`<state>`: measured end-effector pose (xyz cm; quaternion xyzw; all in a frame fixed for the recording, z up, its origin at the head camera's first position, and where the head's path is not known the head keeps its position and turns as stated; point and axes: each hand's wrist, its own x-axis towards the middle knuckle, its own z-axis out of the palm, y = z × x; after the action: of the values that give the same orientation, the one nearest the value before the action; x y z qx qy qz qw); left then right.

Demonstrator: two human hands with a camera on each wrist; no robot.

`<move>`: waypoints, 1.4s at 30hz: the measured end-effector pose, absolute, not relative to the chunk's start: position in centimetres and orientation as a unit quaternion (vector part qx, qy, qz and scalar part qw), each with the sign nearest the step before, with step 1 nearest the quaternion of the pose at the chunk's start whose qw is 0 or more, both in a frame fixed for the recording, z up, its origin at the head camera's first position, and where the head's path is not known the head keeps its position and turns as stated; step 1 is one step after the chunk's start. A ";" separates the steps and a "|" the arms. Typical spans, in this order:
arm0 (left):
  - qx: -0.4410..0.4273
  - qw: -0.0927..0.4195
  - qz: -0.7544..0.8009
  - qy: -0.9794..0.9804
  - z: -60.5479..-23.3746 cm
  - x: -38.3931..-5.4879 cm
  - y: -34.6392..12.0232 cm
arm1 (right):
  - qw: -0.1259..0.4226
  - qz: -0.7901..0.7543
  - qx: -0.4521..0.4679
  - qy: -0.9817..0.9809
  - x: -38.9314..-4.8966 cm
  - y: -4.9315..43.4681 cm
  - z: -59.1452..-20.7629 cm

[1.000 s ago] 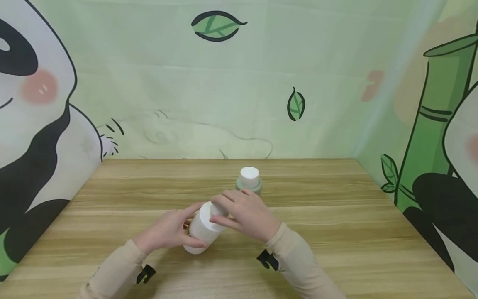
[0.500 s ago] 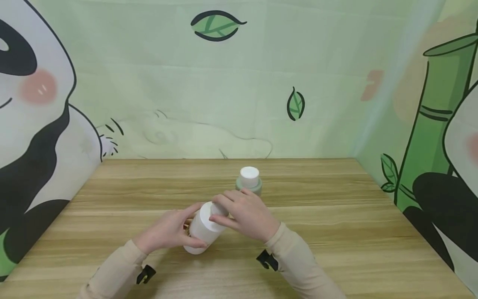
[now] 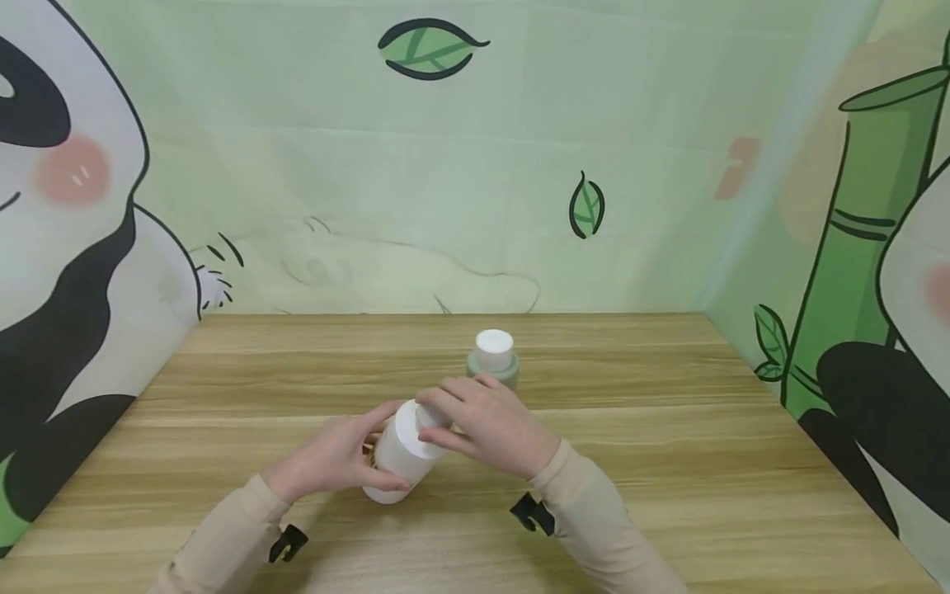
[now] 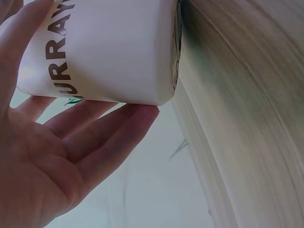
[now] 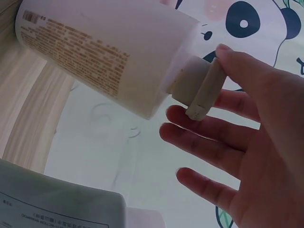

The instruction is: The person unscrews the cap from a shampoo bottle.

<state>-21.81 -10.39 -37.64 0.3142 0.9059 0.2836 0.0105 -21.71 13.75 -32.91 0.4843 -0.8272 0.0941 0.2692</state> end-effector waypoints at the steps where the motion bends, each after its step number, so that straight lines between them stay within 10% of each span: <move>1: 0.315 0.011 0.283 0.906 -37.6 -21.8 -10.4 | 0.272 0.094 0.484 -0.826 -21.7 13.7 -33.0; 42: 0.315 0.019 0.281 0.906 -37.6 -21.8 -10.5 | 0.290 0.087 0.469 -0.830 -21.5 13.3 -33.1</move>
<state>-21.77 -10.48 -37.61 0.3146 0.9065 0.2811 0.0187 -21.54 13.34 -33.11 0.4687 -0.8298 0.0867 0.2901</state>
